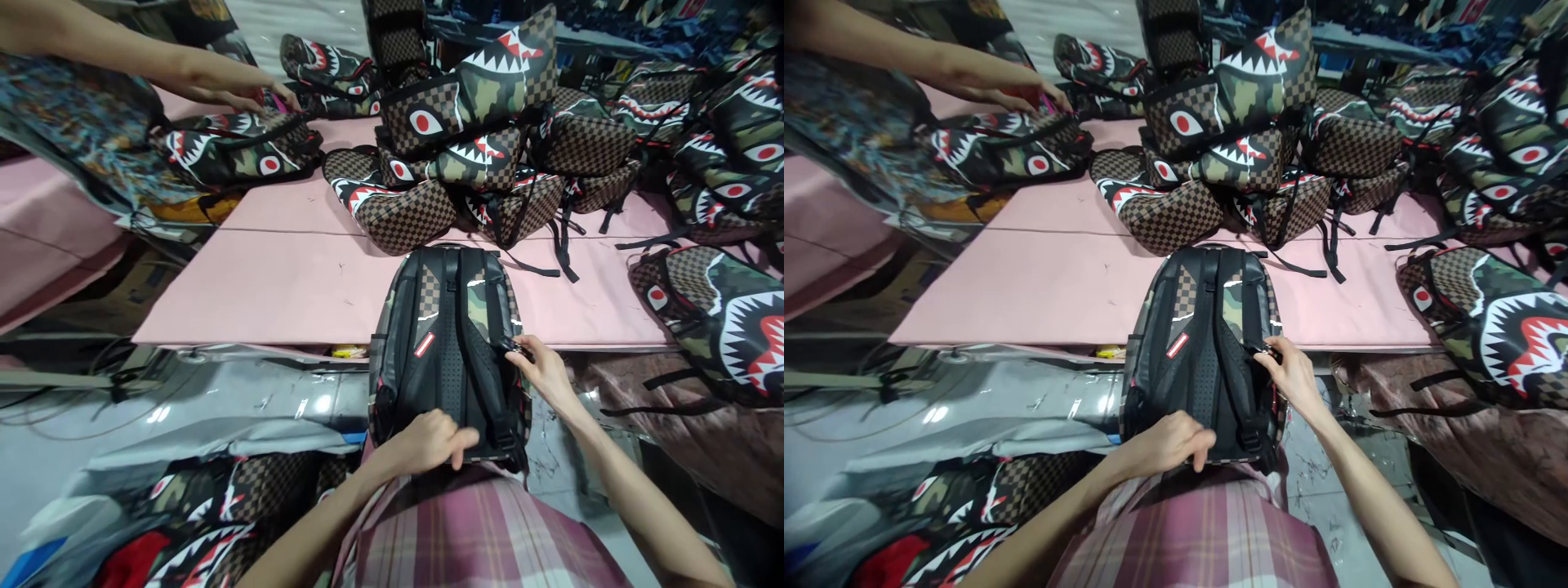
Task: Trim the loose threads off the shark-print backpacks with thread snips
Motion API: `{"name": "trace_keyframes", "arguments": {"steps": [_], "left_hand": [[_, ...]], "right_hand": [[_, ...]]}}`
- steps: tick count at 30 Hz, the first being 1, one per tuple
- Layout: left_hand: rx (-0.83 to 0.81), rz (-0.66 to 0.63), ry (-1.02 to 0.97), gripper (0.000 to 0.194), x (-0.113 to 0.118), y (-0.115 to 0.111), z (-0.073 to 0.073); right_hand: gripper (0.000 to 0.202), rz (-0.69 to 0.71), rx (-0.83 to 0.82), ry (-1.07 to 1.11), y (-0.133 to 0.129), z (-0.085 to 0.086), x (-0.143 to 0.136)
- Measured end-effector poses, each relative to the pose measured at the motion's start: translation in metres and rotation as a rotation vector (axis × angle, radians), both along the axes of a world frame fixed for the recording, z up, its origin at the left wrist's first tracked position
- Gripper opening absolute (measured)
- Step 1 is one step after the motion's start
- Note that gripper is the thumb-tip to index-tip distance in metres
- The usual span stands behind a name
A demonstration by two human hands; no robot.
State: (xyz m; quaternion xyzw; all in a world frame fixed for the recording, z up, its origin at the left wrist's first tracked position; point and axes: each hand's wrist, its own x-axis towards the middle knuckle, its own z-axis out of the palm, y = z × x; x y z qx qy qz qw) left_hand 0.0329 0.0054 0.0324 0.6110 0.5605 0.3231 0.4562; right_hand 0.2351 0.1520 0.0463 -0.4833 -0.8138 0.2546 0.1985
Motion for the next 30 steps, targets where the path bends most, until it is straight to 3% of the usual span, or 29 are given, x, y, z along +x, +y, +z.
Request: {"name": "trace_keyframes", "arguments": {"steps": [1,2,5,6,9,12,18,21,23,26,28,30], "left_hand": [[0.001,-0.068,0.06,0.023,-0.012,-0.007,0.002],[0.01,-0.018,0.1,0.022,-0.024,-0.01,0.003],[0.12,0.477,0.301,0.014,-0.055,-0.004,-0.008],[0.146,0.553,0.348,0.015,-0.061,0.001,-0.014],[0.133,0.537,0.391,0.018,-0.066,0.015,-0.03],[0.054,0.595,0.298,0.009,-0.06,0.021,-0.039],[-0.028,0.726,0.02,0.012,-0.063,0.027,-0.046],[-0.078,0.799,-0.154,0.027,-0.076,0.024,-0.049],[-0.085,0.838,-0.27,0.036,-0.087,0.021,-0.044],[-0.046,0.885,-0.386,0.041,-0.103,0.026,-0.022],[-0.002,0.892,-0.418,0.042,-0.113,0.045,-0.001],[0.063,0.863,-0.384,0.044,-0.12,0.078,0.018]], "right_hand": [[0.03,-0.042,-0.044,0.029,0.0,-0.002,0.002],[0.03,-0.059,-0.074,0.052,-0.002,-0.004,0.001],[0.029,0.026,-0.151,0.109,-0.015,-0.007,-0.019],[0.029,0.071,-0.181,0.126,-0.021,-0.007,-0.029],[0.027,0.158,-0.236,0.164,-0.035,-0.007,-0.061],[0.024,0.184,-0.244,0.162,-0.041,-0.008,-0.076],[0.025,0.165,-0.285,0.175,-0.038,-0.018,-0.071],[0.031,0.052,-0.278,0.271,-0.029,-0.024,-0.06],[0.041,-0.092,-0.206,0.296,-0.022,-0.028,-0.049],[0.054,-0.238,-0.176,0.231,-0.014,-0.034,-0.037],[0.054,-0.242,-0.299,0.23,-0.01,-0.038,-0.036],[0.05,-0.227,-0.463,0.371,0.003,-0.039,-0.042]]}}
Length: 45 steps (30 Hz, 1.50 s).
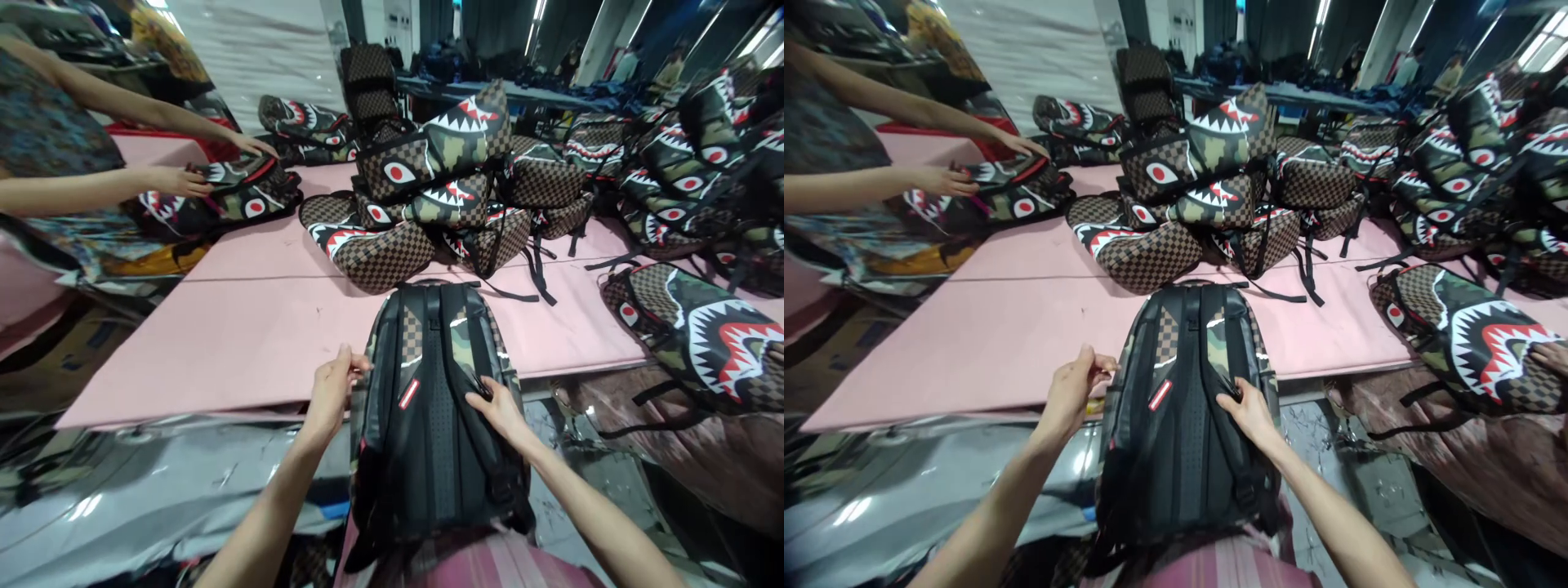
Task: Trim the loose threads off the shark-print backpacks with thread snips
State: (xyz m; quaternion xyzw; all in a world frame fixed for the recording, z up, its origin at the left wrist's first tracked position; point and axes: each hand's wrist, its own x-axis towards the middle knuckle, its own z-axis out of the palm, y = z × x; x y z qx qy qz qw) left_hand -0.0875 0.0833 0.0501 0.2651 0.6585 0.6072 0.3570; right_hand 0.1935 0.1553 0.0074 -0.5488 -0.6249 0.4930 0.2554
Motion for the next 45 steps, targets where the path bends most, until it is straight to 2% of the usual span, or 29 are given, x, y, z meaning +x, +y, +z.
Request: {"name": "trace_keyframes", "arguments": {"steps": [2,4,7,10,14,19,21,23,27,29,34,37,39,41,43,45], "left_hand": [[0.04,-0.038,0.111,0.042,-0.005,0.046,0.012],[0.046,-0.067,0.207,0.039,-0.008,0.101,0.014],[0.002,-0.108,0.279,0.038,-0.009,0.184,0.002],[-0.005,-0.183,0.361,0.037,-0.005,0.252,-0.013],[0.07,-0.388,0.498,0.036,0.013,0.312,-0.017],[0.19,-0.929,0.68,0.032,0.044,0.358,-0.012],[0.166,-1.039,0.714,0.035,0.054,0.367,-0.015],[0.123,-1.044,0.73,0.041,0.062,0.37,-0.018],[0.058,-1.016,0.826,0.049,0.074,0.37,-0.02],[0.032,-1.013,0.867,0.049,0.077,0.371,-0.019],[-0.045,-1.006,0.926,0.049,0.079,0.375,-0.021],[-0.066,-0.998,0.944,0.048,0.077,0.37,-0.02],[-0.001,-0.951,0.957,0.044,0.074,0.356,-0.015],[0.086,-0.829,0.99,0.045,0.069,0.33,-0.009],[0.122,-0.676,1.052,0.049,0.062,0.293,-0.004],[0.103,-0.562,1.135,0.048,0.056,0.246,-0.004]], "right_hand": [[0.048,-0.086,-0.103,0.279,0.027,0.006,-0.007],[0.047,-0.2,-0.187,0.58,0.067,0.016,-0.011],[0.03,-0.229,-0.403,0.921,0.128,0.027,-0.01],[0.007,-0.198,-0.653,1.088,0.162,0.017,-0.005],[0.023,-0.225,-0.796,1.163,0.17,-0.009,-0.001],[0.022,-0.144,-0.889,1.204,0.172,-0.023,0.004],[0.018,-0.148,-0.905,1.172,0.173,-0.023,0.008],[0.018,-0.166,-0.912,1.113,0.173,-0.022,0.014],[0.055,-0.099,-1.007,0.893,0.168,-0.016,0.029],[0.065,-0.079,-0.992,0.84,0.165,-0.015,0.033],[0.062,-0.098,-1.037,0.897,0.165,-0.019,0.034],[0.063,-0.091,-1.07,0.936,0.165,-0.021,0.035],[0.063,-0.089,-1.07,0.96,0.164,-0.022,0.037],[0.062,-0.073,-1.068,0.984,0.162,-0.022,0.039],[0.061,-0.051,-1.073,1.005,0.161,-0.022,0.04],[0.059,-0.043,-1.078,1.024,0.159,-0.024,0.04]]}}
